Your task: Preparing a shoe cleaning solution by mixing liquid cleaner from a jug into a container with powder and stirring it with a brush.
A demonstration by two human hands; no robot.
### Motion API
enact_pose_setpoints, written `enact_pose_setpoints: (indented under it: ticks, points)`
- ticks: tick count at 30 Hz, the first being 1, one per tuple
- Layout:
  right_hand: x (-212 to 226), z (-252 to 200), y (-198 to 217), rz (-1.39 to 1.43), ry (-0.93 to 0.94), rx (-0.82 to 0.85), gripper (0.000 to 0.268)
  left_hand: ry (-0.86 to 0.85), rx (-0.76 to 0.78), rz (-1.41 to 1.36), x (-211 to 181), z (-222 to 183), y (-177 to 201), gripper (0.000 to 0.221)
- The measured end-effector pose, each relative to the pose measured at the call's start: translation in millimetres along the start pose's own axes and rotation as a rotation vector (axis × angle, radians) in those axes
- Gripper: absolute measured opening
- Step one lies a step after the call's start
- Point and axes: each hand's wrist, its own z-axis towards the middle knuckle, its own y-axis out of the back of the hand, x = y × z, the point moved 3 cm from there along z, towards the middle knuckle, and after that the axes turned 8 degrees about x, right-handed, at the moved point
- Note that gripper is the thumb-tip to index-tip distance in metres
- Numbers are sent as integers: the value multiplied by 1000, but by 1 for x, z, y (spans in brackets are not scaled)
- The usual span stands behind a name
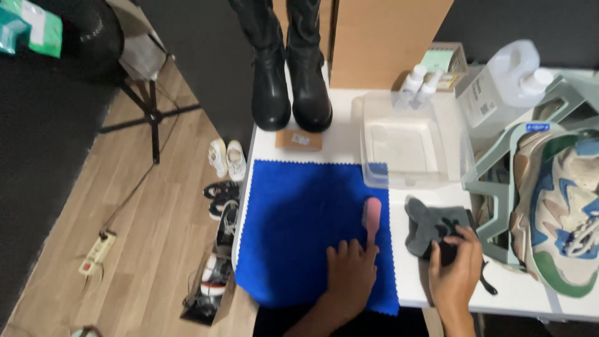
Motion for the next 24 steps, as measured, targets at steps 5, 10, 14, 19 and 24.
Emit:
enact_pose_setpoints:
  ticks: [5, 10, 14, 19, 24]
  points:
    - [29, -24, 2, 364, -337, 126, 15, 3, 136, -376, 2, 3, 29, 23]
    - [90, -13, 10, 366, -84, 465, 52, 38, -120, -850, 6, 5, 40, 10]
    - [101, -1, 11, 329, -12, 293, 43, -33, -168, -929, 7, 3, 67, 28]
    - [112, 34, 38, 391, 66, 247, 25, -122, -89, -1298, 10, -8, 103, 37]
    - [60, 77, 52, 549, -301, 107, 16, -220, 171, -1299, 23, -32, 47, 20]
